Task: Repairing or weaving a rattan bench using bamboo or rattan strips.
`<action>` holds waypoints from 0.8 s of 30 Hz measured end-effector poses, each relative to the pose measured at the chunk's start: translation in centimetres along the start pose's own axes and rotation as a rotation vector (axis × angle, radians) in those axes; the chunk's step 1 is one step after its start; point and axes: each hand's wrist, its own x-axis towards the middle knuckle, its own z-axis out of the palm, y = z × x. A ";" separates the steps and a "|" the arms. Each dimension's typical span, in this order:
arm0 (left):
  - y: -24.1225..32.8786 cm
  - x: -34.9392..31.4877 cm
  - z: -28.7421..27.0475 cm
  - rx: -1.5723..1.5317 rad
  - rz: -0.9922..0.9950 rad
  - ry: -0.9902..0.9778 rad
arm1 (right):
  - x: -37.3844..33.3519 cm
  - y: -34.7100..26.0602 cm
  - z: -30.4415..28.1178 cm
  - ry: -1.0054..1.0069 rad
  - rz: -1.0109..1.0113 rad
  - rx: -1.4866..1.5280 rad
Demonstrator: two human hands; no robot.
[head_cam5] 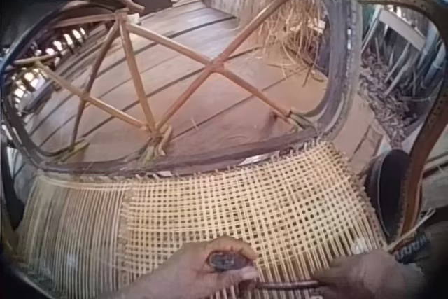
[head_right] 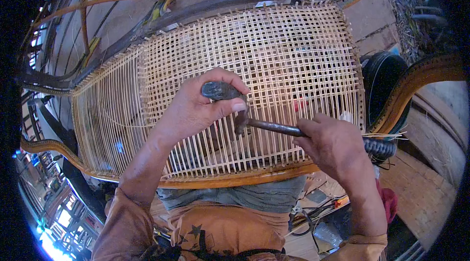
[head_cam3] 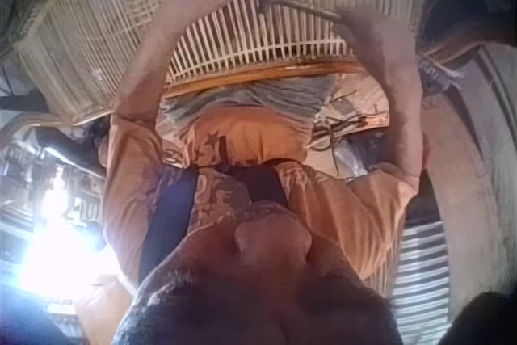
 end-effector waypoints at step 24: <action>0.9 0.4 1.6 -0.260 0.042 0.120 | -2.5 1.0 0.0 -0.061 0.025 0.039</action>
